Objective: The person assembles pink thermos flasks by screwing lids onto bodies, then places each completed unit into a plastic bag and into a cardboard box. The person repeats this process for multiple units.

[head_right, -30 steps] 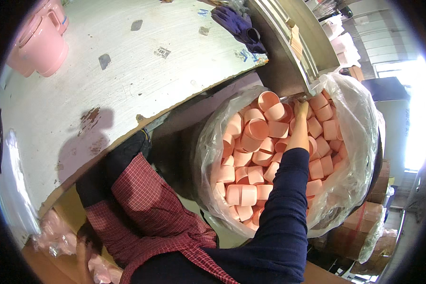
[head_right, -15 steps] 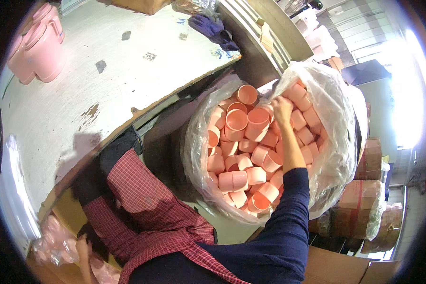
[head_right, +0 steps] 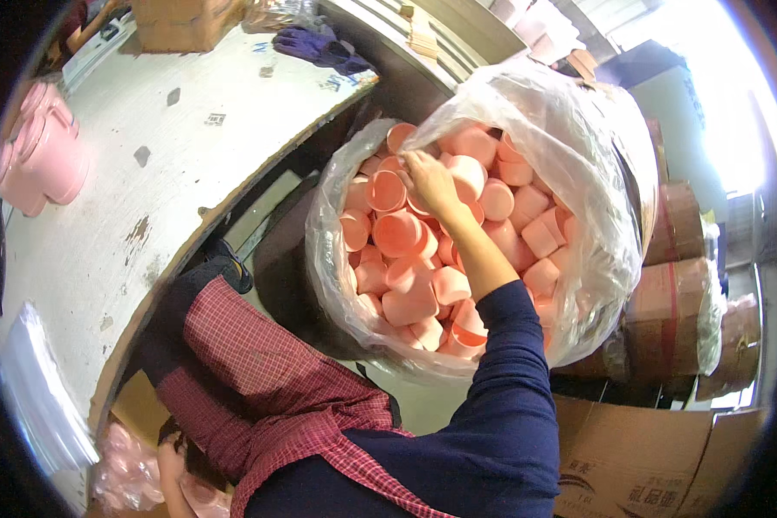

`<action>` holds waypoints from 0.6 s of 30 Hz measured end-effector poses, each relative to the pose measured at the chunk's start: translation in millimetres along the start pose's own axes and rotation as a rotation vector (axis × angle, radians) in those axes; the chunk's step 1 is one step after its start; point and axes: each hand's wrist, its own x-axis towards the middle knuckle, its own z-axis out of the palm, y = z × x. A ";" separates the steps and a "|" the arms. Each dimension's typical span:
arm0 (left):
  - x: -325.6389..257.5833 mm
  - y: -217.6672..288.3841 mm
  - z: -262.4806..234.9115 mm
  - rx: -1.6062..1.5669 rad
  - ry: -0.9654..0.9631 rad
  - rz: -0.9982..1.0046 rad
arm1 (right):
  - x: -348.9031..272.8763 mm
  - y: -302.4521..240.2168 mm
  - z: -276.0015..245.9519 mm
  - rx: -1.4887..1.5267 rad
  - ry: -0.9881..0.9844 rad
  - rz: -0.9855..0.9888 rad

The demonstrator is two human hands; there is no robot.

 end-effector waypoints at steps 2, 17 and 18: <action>-5.3 0.4 -4.5 -0.054 0.074 0.009 | -11.3 -5.8 -29.8 -0.147 0.124 -0.053; 17.7 -30.9 6.9 0.028 0.156 0.072 | -251.7 105.4 -190.6 -0.601 0.206 1.051; 17.1 -35.8 8.8 0.014 0.128 0.048 | -252.9 117.3 -190.1 -0.518 0.269 1.026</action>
